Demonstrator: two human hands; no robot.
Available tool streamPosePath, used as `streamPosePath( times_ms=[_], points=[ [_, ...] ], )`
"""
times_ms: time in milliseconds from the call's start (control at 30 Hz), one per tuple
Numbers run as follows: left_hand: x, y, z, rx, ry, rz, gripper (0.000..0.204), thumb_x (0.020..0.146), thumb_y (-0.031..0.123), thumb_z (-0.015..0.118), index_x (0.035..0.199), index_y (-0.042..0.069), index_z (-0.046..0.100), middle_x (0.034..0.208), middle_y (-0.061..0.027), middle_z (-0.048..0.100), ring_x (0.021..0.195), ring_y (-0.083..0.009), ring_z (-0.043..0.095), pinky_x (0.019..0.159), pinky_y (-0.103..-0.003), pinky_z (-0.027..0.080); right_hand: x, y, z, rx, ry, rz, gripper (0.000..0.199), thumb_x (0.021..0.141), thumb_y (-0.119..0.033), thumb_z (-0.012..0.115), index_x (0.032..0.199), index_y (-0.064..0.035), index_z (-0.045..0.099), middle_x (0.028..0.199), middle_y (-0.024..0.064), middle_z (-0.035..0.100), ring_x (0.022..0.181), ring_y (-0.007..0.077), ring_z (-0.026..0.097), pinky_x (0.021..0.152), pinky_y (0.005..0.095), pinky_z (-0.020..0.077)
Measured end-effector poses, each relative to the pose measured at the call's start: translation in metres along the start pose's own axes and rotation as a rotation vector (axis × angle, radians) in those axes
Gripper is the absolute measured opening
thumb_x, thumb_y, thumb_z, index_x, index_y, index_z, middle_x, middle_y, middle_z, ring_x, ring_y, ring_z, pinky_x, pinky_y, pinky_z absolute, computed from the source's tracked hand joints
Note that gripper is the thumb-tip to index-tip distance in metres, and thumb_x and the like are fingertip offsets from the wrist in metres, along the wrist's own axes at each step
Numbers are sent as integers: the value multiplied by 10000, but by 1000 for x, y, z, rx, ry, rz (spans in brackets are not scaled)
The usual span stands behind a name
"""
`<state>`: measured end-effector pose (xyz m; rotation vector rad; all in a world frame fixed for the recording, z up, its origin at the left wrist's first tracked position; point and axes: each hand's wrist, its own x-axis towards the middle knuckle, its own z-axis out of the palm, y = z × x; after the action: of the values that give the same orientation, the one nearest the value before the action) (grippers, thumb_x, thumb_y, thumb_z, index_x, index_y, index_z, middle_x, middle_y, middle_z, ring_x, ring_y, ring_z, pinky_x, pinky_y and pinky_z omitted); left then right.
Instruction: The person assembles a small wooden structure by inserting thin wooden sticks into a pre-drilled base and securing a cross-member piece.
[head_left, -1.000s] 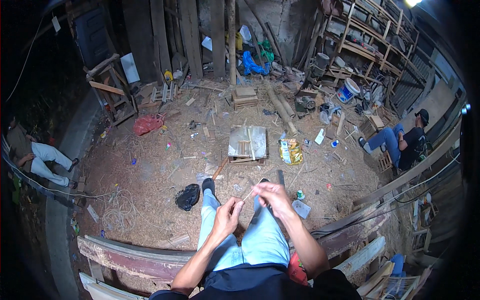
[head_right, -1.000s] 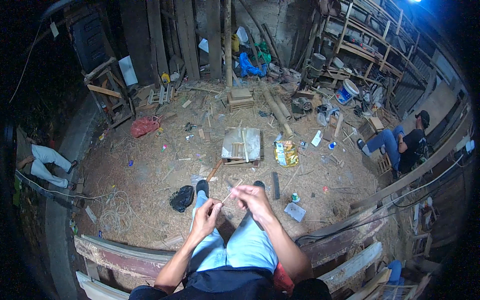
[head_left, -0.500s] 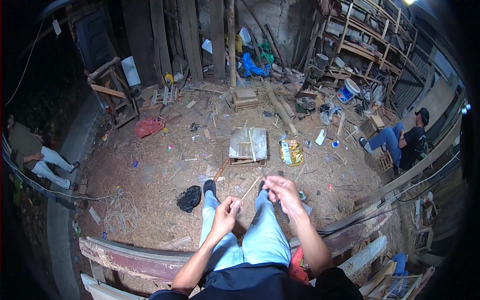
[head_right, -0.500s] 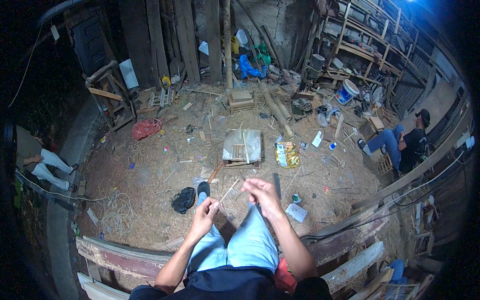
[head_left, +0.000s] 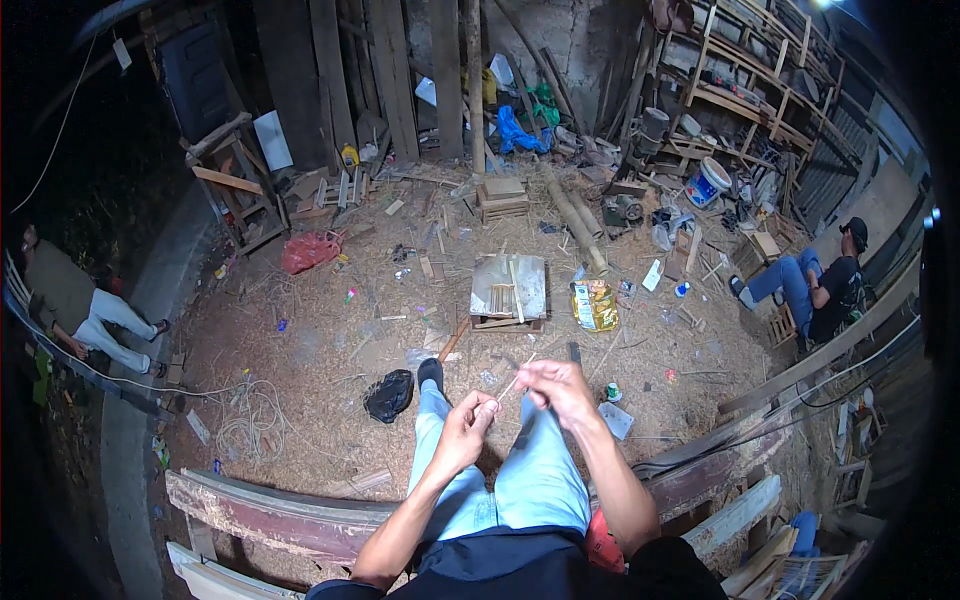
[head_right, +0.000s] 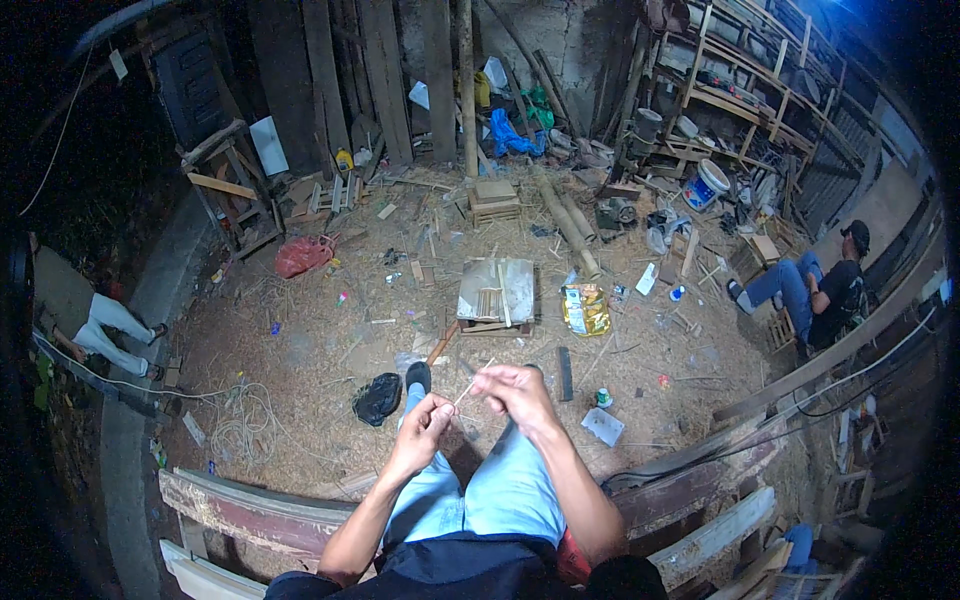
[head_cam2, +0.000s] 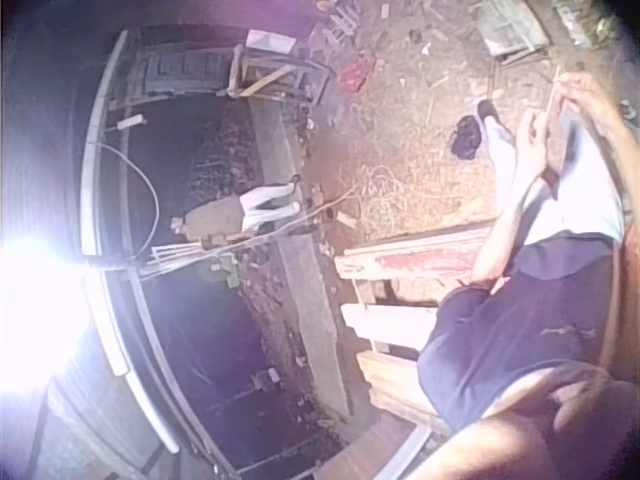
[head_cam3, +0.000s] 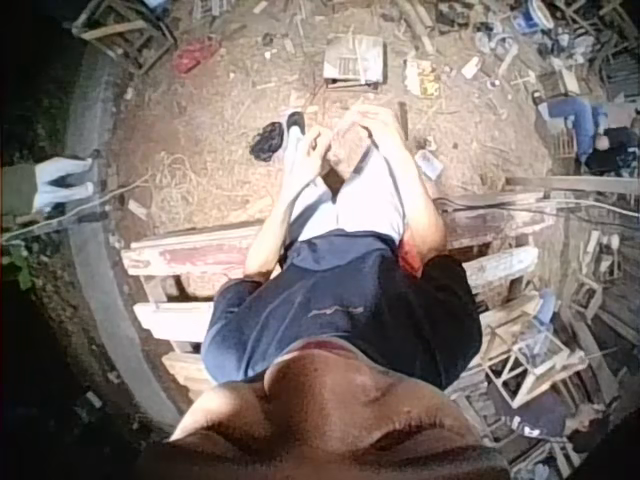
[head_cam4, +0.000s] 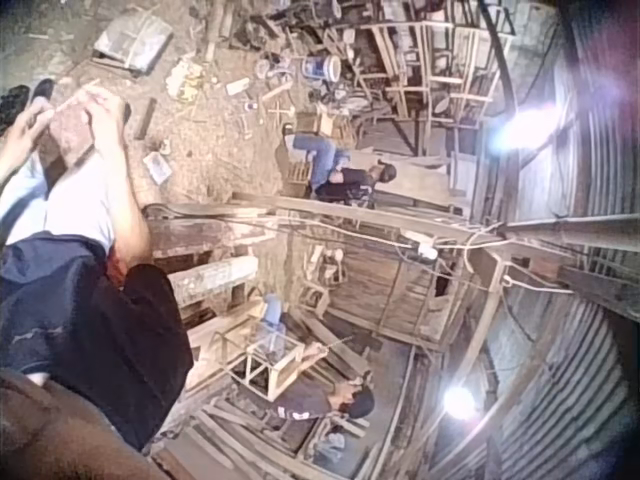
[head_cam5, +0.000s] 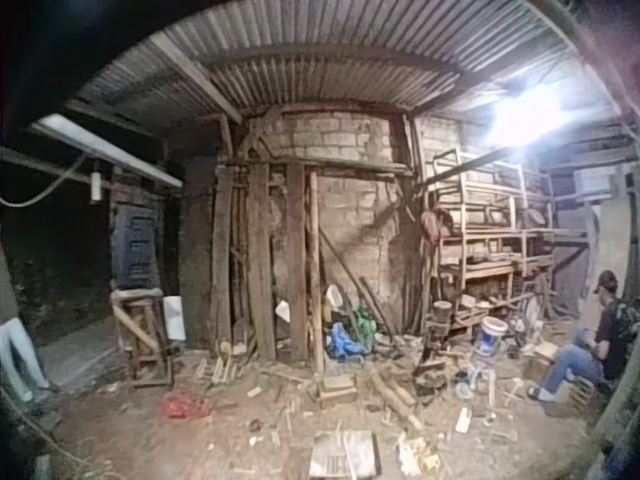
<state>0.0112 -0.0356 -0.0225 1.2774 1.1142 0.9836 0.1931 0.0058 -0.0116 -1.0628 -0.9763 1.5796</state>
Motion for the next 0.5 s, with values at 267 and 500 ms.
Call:
streamPosePath(
  times_ms=[267,500],
  points=[
    [-5,-6,-4,-209,-29,-116,159,940,227,491,915,79,545,631,61,428,481,-21,326,418,-192,242,1,-17,-28,-21,105,-41,248,839,-98,630,1049,31,602,772,94,657,477,52,454,418,184,348],
    [0,-5,1,-297,-79,-185,152,956,221,459,920,91,530,627,65,427,461,-15,316,406,-191,221,-10,15,7,5,-195,22,239,844,-107,634,1029,41,612,779,77,657,519,48,470,453,185,359]
  ],
)
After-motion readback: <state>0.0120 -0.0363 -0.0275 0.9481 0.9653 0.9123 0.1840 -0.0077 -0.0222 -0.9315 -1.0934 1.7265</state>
